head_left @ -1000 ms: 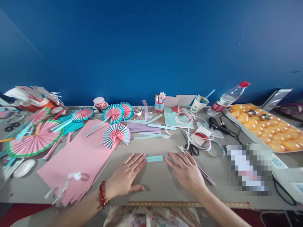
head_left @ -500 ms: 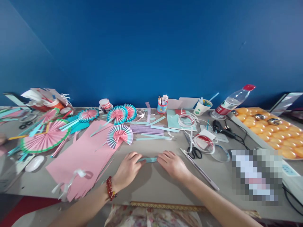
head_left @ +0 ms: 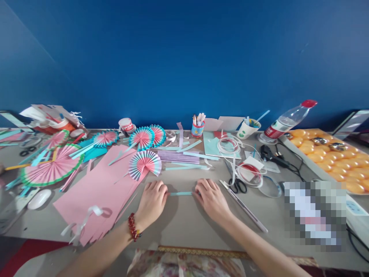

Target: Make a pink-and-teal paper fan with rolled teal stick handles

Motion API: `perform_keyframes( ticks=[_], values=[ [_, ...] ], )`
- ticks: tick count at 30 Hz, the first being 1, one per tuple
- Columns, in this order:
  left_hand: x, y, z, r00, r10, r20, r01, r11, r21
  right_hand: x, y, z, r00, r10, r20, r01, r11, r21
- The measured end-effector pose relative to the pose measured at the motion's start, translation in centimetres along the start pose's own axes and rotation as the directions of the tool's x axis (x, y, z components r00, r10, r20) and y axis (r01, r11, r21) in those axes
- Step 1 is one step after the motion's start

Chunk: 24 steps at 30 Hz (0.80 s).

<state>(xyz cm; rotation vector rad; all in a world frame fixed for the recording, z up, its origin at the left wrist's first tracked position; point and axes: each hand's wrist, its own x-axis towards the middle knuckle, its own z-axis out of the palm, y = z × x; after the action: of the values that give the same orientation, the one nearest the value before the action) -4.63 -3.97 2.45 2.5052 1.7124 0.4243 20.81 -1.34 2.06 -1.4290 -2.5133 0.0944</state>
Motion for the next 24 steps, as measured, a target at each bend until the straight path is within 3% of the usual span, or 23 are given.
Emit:
perform_keyframes(
  ticks=[9,12,17,24],
  values=[
    [-0.3,-0.5,0.0,0.998,-0.029,-0.058,0.030,0.999,0.016,-0.2,0.1,0.2,0.997,0.047,-0.059,-0.042,0.996,0.079],
    [-0.3,-0.4,0.3,0.998,-0.041,-0.047,0.040,0.999,-0.027,-0.3,-0.5,0.6,0.996,-0.005,-0.086,0.007,0.999,0.033],
    [0.1,-0.1,0.1,0.975,0.219,0.043,-0.219,0.976,-0.017,0.2,-2.0,0.7,0.965,-0.261,-0.014,0.259,0.963,-0.073],
    [0.2,-0.9,-0.1,0.940,0.318,0.121,-0.326,0.943,0.059,0.2,-1.8,0.4,0.956,-0.284,0.075,0.289,0.954,-0.078]
  ],
)
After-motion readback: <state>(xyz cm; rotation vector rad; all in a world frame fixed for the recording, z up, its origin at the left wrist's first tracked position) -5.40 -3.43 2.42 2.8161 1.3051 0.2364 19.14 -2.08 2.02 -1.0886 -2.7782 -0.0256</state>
